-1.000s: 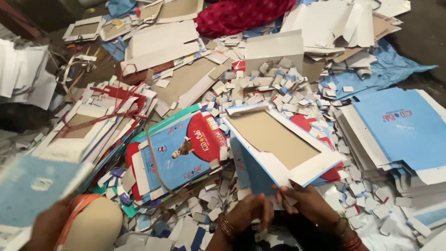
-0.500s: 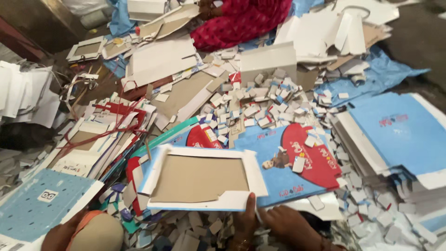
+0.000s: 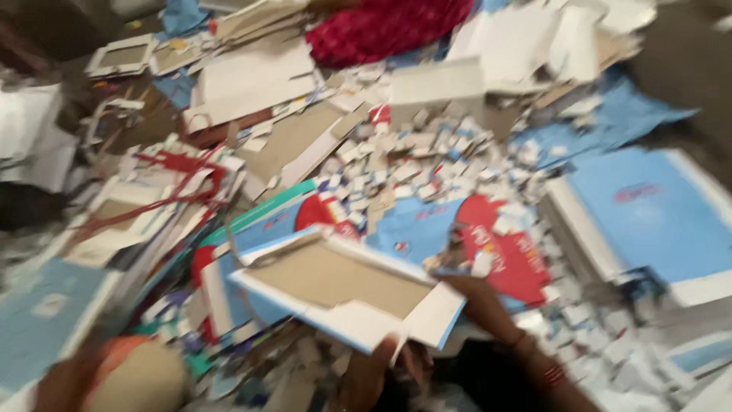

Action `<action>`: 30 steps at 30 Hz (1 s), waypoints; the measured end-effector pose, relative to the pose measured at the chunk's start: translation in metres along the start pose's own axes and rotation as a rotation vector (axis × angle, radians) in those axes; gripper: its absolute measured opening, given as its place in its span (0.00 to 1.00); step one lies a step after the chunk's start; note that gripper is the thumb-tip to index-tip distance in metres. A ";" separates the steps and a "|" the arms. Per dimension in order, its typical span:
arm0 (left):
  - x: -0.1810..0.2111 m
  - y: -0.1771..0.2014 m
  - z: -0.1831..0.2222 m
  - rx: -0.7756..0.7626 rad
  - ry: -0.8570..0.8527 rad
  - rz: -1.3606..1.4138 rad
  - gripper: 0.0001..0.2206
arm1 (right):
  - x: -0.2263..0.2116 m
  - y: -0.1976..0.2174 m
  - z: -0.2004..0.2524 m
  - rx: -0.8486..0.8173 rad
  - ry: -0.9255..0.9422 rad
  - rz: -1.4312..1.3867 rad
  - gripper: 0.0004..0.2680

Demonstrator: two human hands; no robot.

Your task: The person folds cardboard pieces into small blue and red boxes by hand and stacks them among a large pile of cardboard scraps on the floor.

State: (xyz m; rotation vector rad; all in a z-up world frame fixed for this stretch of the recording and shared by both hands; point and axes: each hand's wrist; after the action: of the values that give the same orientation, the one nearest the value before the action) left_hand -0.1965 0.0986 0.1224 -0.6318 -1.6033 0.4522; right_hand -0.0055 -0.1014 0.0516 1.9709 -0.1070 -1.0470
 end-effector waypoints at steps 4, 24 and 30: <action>-0.021 -0.024 -0.054 -0.125 -0.208 -0.186 0.19 | 0.037 -0.024 0.010 -0.083 -0.177 0.104 0.10; -0.065 0.025 -0.063 0.142 0.658 -0.199 0.38 | -0.050 0.015 0.026 -0.113 -0.568 -1.153 0.15; -0.069 -0.004 -0.065 0.368 0.436 -0.193 0.24 | -0.069 0.036 0.028 -0.352 -0.820 -0.700 0.15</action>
State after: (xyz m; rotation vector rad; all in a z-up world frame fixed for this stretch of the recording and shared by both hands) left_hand -0.1287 0.0466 0.0802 -0.2667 -1.1152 0.4178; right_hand -0.0584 -0.1121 0.1142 1.1584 0.3289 -2.1180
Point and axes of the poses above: each hand's wrist, its own z-axis away from the middle knuckle, its own y-axis out of the back of the hand, x = y × z, and after that the axes turned 9 degrees about z, right-handed
